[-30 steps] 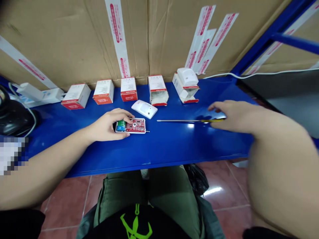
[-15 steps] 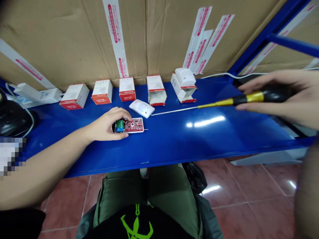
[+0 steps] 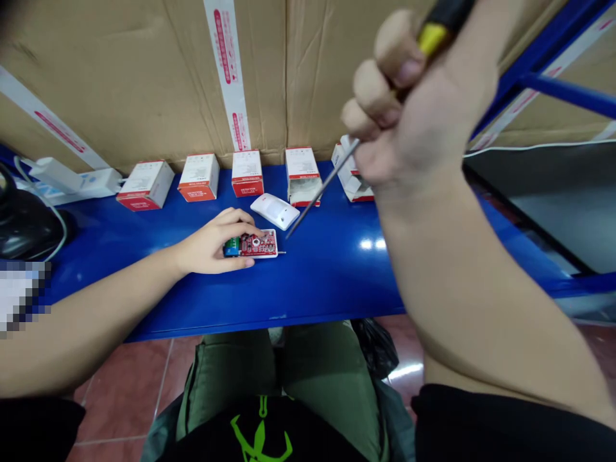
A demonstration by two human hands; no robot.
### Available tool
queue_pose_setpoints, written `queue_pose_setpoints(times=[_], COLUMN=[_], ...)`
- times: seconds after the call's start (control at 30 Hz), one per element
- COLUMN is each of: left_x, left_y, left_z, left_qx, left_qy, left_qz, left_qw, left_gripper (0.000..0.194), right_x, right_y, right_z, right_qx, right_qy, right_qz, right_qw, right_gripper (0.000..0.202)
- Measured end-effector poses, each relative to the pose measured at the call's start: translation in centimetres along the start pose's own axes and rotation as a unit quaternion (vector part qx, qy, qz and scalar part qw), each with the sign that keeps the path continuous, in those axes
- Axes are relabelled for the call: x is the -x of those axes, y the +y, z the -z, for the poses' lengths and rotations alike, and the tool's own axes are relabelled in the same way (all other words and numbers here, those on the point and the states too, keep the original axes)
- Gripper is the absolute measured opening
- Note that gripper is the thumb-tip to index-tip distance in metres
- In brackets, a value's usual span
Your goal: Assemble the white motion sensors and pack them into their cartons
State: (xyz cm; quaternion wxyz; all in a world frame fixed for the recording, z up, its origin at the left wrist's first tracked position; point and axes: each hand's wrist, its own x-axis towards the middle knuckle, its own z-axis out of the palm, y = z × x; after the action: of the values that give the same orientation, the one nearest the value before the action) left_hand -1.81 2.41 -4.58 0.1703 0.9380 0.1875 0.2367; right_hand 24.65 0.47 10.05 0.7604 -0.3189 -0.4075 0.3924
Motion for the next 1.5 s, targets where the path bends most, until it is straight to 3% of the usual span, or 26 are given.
queue_pose_setpoints(times=[0.1,0.2,0.43,0.83,1.1,1.3,1.5], left_x=[-0.1,0.0,0.0,-0.2,-0.3,-0.3,-0.4], left_y=[0.0,-0.1,-0.5,-0.5,-0.4,-0.3,-0.3], left_z=[-0.4,-0.7,-0.9,-0.9,-0.8,-0.7,-0.6], left_qx=[-0.012,-0.024,-0.029,-0.015,-0.005,-0.01,-0.002], left_qy=[0.011,0.02,0.031,0.021,0.016,0.015,0.015], left_qz=[-0.003,-0.012,-0.036,-0.022,0.002,-0.003,0.0], left_qw=[1.0,0.999,0.998,0.999,1.0,1.0,1.0], left_gripper=[0.043,0.04,0.039,0.037,0.035,0.037,0.037], right_x=[-0.3,-0.4,-1.3,-0.2,0.1,-0.3,-0.3], right_y=[0.8,2.5,5.6,5.2,5.8,5.0,4.6], right_z=[-2.5,-3.7,-3.7,-4.5,-4.2,-4.1,-4.0], right_qx=[-0.1,-0.078,-0.081,-0.084,-0.068,-0.06,-0.073], right_qy=[-0.038,-0.068,-0.156,-0.111,-0.159,-0.15,-0.146], right_qz=[-0.018,-0.032,-0.037,-0.049,-0.019,-0.01,-0.018], right_qw=[0.994,0.994,0.984,0.989,0.985,0.987,0.986], right_gripper=[0.051,0.05,0.049,0.05,0.035,0.063,0.066])
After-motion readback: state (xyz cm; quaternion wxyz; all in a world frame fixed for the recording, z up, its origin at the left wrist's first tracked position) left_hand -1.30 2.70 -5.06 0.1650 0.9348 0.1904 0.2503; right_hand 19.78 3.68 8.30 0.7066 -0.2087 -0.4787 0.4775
